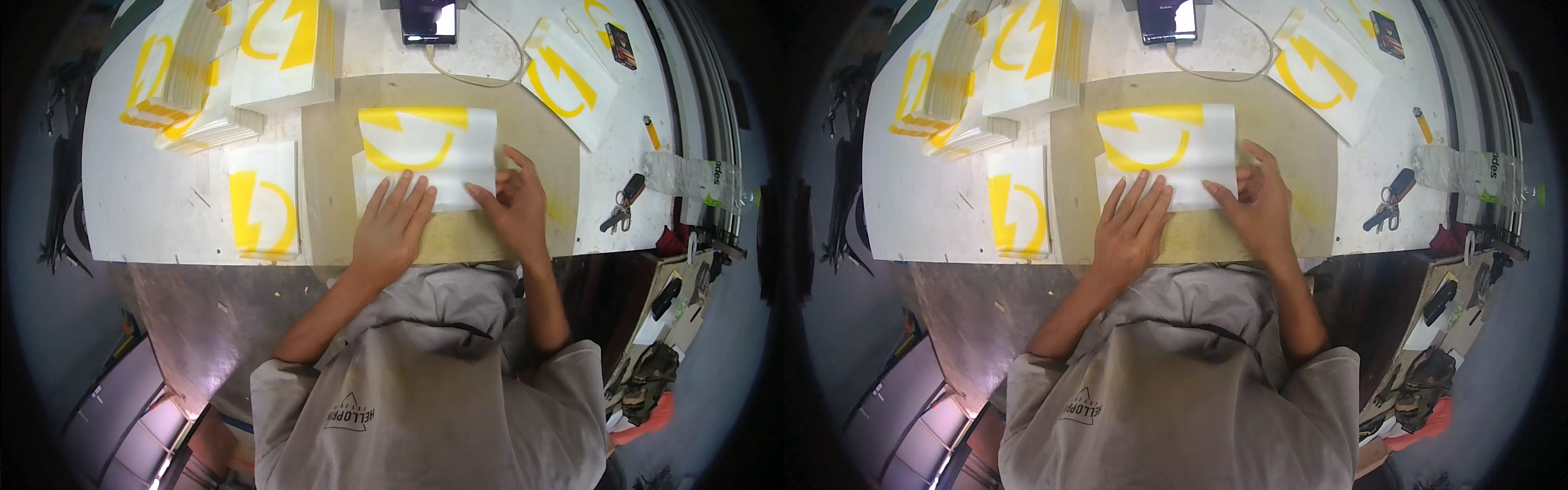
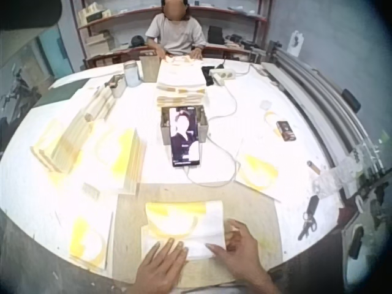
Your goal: The person repeatedly folds white paper sheets with yellow printed designs in half, presses the crease, and places them on a stack. The person handles the sheets one at a time and maintains a consistent folding rhythm throughout the clip.
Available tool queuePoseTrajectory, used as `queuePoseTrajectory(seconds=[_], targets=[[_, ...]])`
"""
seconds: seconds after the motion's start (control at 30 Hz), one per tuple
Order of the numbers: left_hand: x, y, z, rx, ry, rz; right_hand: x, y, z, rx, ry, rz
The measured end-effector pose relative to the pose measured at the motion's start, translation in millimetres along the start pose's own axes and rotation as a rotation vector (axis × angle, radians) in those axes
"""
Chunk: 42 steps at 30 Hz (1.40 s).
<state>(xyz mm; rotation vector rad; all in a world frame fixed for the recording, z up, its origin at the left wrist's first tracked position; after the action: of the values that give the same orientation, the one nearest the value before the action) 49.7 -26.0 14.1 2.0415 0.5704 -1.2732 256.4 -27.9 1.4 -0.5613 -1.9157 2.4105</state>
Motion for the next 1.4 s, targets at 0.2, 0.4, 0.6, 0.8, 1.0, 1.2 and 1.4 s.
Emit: queuePoseTrajectory(seconds=[0.2, 0.4, 0.6, 0.8, 1.0, 1.2, 1.4], targets=[[11, -3, 7, -0.002, -0.03, 0.072, 22, -32, 52, -0.684, -0.007, 0.592], [10, 1, 14, 0.021, -0.111, 0.068, 34, -9, 48, -0.714, -0.161, 0.67], [14, 8, 30, -0.065, -0.214, 0.088, 36, -5, 62, -0.701, -0.15, 0.697], [15, 1, 49, -0.119, -0.333, 0.162, 34, 1, 69, -0.704, -0.183, 0.741], [16, 11, 52, -0.162, -0.324, 0.11, 50, 7, 81, -0.606, -0.145, 0.781], [21, 16, 51, -0.128, -0.36, 0.142, -8, 20, 86, -0.526, -0.049, 0.97], [24, 21, 46, -0.111, -0.294, 0.153, 14, -1, 98, -0.696, 0.027, 0.615]])
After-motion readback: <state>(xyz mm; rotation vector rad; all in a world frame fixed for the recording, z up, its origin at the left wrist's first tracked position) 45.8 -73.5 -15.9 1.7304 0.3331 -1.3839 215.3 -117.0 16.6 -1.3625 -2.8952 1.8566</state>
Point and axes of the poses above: each hand's wrist, its own z-axis away from the middle knuckle, its own x-axis out of the palm, y = z × x, the point moved 6 cm from there along -z, towards the middle knuckle, and after that the axes turned 2 degrees about -y, right-handed, at the moved point
